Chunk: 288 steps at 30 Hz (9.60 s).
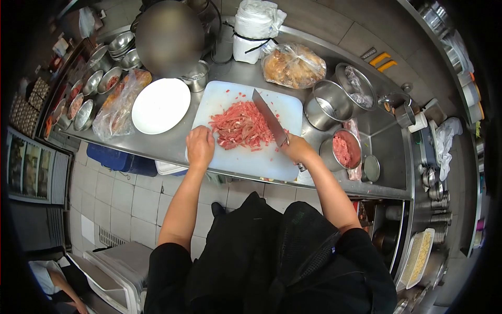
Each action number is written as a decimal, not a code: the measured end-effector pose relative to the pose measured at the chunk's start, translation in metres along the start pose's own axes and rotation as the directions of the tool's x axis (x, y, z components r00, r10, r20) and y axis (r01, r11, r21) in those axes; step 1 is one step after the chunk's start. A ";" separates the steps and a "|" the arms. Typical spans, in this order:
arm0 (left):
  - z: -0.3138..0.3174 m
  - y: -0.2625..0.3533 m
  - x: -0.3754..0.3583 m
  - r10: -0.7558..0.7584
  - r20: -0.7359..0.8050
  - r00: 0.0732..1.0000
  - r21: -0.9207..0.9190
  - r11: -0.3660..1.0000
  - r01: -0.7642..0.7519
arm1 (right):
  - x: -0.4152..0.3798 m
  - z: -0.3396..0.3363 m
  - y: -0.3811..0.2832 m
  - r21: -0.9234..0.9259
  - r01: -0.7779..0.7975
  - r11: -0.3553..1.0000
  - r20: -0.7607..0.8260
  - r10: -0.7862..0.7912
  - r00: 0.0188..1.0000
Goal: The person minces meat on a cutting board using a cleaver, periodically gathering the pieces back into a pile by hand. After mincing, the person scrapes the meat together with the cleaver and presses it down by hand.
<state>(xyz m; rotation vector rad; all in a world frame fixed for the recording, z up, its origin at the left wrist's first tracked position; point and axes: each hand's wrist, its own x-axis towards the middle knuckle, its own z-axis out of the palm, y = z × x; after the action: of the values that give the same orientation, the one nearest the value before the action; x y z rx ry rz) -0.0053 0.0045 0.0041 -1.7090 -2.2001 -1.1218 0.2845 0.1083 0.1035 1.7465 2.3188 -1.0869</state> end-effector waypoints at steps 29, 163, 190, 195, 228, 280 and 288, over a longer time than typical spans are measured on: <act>-0.002 0.002 0.000 -0.052 -0.009 0.999 -0.024 0.998 0.052 | -0.022 -0.048 -0.070 -0.053 0.363 0.930 -0.301 -0.361 0.883; -0.002 0.000 0.001 -0.063 -0.047 0.997 -0.046 0.997 0.061 | 0.024 -0.021 -0.062 -0.306 0.141 0.942 0.168 -0.092 0.981; -0.002 -0.002 0.001 -0.050 -0.042 0.998 -0.046 0.998 0.048 | 0.036 -0.016 -0.050 -0.298 0.082 0.951 0.150 -0.038 0.988; -0.002 -0.003 -0.002 -0.047 -0.064 0.997 -0.053 0.998 0.044 | 0.024 -0.013 -0.042 -0.047 0.080 0.996 -0.007 -0.080 0.997; 0.003 -0.002 0.001 -0.034 -0.032 0.999 -0.001 0.999 0.034 | 0.003 -0.021 0.041 0.030 0.135 0.990 -0.288 -0.121 0.950; 0.055 0.094 0.020 0.071 0.275 0.959 0.316 0.935 -0.160 | -0.054 0.051 0.088 0.836 -0.151 0.528 0.110 0.108 0.988; 0.053 0.080 0.049 -0.223 0.433 0.874 0.432 0.902 0.016 | -0.052 0.053 0.094 0.863 -0.184 0.470 0.145 0.119 0.982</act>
<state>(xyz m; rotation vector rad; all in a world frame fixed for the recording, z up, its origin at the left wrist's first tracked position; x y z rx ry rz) 0.0657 0.0820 0.0291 -1.7957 -2.6078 -0.1991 0.3645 0.0473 0.0384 2.0021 1.5078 -2.5423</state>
